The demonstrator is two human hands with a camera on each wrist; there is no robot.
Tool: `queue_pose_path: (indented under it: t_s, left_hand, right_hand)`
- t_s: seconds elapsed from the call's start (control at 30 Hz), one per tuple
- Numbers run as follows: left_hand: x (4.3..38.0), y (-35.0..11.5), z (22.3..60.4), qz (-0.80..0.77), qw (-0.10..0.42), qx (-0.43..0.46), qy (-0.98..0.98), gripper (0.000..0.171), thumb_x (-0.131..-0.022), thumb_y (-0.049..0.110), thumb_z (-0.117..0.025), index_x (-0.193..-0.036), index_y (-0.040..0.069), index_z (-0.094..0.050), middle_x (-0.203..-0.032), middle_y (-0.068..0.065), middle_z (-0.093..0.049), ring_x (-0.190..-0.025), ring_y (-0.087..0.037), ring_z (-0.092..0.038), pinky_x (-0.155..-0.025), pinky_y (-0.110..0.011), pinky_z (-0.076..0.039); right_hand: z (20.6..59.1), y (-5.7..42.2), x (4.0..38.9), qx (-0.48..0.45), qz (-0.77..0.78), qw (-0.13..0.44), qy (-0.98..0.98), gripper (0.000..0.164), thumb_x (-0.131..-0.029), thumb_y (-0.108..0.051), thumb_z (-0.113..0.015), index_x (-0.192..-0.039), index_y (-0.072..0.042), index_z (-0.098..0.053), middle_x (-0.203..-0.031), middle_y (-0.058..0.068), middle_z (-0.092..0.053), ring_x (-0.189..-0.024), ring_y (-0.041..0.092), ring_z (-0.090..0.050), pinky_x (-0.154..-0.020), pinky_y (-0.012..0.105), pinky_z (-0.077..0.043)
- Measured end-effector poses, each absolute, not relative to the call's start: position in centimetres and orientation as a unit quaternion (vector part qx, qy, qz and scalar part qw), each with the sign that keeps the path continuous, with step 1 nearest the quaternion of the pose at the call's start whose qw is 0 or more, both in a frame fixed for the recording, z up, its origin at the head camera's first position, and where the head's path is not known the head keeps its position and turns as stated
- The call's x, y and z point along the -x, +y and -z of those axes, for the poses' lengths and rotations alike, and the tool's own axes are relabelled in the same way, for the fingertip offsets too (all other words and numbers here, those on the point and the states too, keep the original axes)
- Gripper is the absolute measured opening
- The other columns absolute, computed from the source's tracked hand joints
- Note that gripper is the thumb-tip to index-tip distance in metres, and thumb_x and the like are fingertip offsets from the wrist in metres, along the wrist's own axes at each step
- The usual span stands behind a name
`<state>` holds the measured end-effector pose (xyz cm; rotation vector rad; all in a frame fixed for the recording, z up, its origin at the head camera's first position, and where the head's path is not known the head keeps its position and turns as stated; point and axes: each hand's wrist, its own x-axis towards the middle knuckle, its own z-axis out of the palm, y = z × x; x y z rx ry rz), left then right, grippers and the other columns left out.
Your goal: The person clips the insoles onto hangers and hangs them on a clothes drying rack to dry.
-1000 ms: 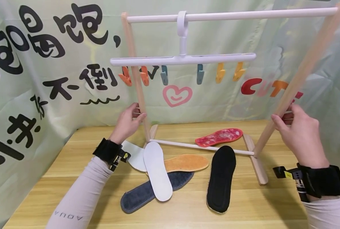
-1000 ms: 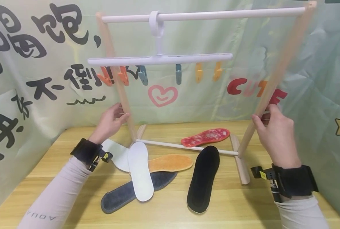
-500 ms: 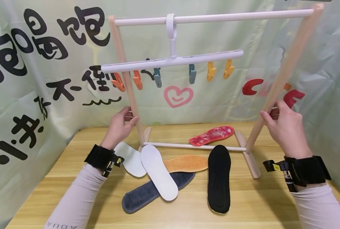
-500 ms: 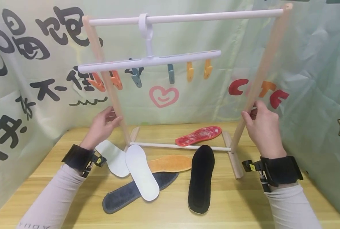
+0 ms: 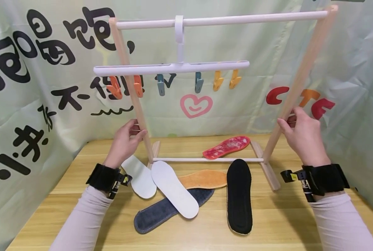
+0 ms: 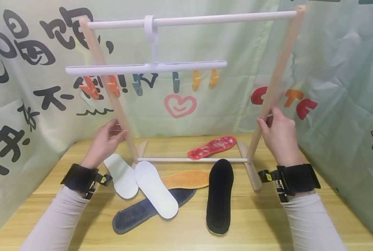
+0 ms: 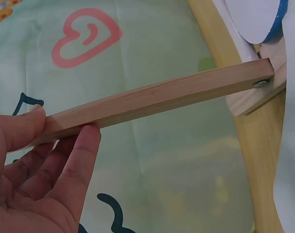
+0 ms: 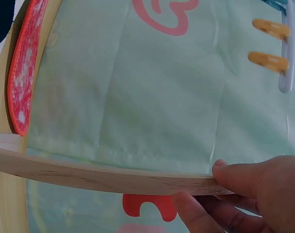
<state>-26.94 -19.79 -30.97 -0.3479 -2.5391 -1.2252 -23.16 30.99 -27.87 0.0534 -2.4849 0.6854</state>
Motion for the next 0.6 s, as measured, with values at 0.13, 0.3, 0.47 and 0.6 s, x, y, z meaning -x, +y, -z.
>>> queue_pose_path:
  t_s: [0.13,0.3,0.47,0.6]
  left_hand:
    - [26.6,-20.1,31.0,0.431,0.152,0.121,-0.881,0.037,-0.108,0.016,-0.066,-0.141,0.001,-0.059,-0.125,-0.024,-0.072,-0.121,-0.039,-0.071,-0.097,-0.051,-0.063]
    - [26.3,-20.5,31.2,0.415,0.166,0.121,-0.886,0.04,-0.108,0.018,-0.067,-0.143,0.0,-0.059,-0.125,-0.025,-0.072,-0.119,-0.039,-0.072,-0.093,-0.047,-0.065]
    - [26.0,-20.7,31.4,0.419,0.178,0.13,-0.881,0.041,-0.108,0.016,-0.066,-0.145,-0.001,-0.059,-0.126,-0.026,-0.072,-0.118,-0.041,-0.072,-0.092,-0.043,-0.066]
    - [25.9,-21.0,31.4,0.416,0.177,0.129,-0.883,0.04,-0.108,0.015,-0.067,-0.144,-0.001,-0.059,-0.127,-0.026,-0.072,-0.119,-0.041,-0.072,-0.091,-0.043,-0.066]
  right_hand:
    - [27.8,30.7,23.5,-0.027,-0.261,0.282,-0.923,0.035,-0.106,-0.016,-0.068,-0.129,0.008,-0.057,-0.11,0.035,-0.069,-0.099,0.052,-0.071,-0.065,0.012,-0.053]
    - [28.0,30.2,23.9,-0.023,-0.267,0.283,-0.921,0.035,-0.107,-0.017,-0.066,-0.131,0.007,-0.055,-0.113,0.036,-0.068,-0.103,0.053,-0.07,-0.087,0.067,-0.059]
    - [28.0,29.9,24.3,-0.019,-0.271,0.279,-0.921,0.035,-0.108,-0.017,-0.065,-0.13,0.007,-0.054,-0.115,0.036,-0.068,-0.105,0.053,-0.07,-0.09,0.069,-0.058]
    - [28.0,29.7,24.5,-0.018,-0.271,0.276,-0.922,0.034,-0.108,-0.017,-0.066,-0.129,0.007,-0.054,-0.115,0.036,-0.068,-0.105,0.053,-0.069,-0.09,0.069,-0.058]
